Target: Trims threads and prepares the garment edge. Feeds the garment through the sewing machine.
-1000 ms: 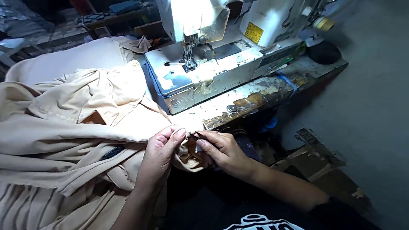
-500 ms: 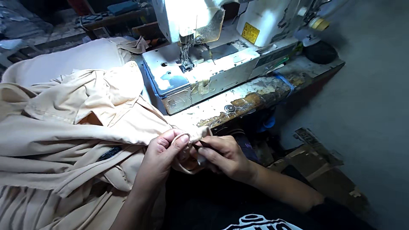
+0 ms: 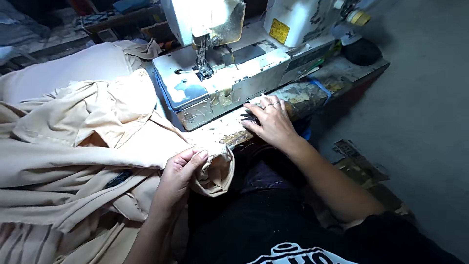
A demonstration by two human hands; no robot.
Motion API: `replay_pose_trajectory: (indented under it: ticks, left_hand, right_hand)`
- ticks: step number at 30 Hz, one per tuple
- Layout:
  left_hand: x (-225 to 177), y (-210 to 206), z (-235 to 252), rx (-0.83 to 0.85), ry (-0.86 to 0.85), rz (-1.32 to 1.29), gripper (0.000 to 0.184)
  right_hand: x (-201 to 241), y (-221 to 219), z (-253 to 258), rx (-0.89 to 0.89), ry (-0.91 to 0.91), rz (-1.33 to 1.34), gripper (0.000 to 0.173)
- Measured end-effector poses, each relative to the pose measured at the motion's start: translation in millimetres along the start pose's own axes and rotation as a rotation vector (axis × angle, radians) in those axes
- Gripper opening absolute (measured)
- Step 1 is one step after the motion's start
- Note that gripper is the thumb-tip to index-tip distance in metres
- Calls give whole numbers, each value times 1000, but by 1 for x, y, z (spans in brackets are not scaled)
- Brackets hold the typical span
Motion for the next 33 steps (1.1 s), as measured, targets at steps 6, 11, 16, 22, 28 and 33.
replay_pose_trajectory:
  ticks: [6, 11, 16, 22, 28, 33]
  left_hand:
    - [-11, 0, -2, 51, -56, 8, 18]
    - [-44, 23, -5, -80, -323, 482, 10]
    - [-60, 16, 7, -149, -315, 400, 19]
    - [-108, -13, 70, -123, -616, 905, 13]
    - [-103, -19, 143, -134, -543, 1257, 15]
    - [-104, -15, 185, -178, -502, 1248, 26]
  right_hand:
    - [64, -3, -7, 327, 21, 1120, 36]
    - [62, -11, -7, 434, -153, 1341, 8]
    - [58, -6, -7, 420, -222, 1229, 15]
    - [54, 2, 3, 509, -314, 1327, 29]
    - [41, -25, 25, 491, -395, 1458, 32]
    - [37, -30, 46, 420, -433, 1485, 35]
Point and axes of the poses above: each hand's wrist, its own z-axis towards the middle knuckle, its own y-axis out of the back of the hand, x = y × z, the point moved 6 cm from there along z, towards the middle knuckle, and after that the axes turned 5 degrees about -x, right-handed, at the moved point
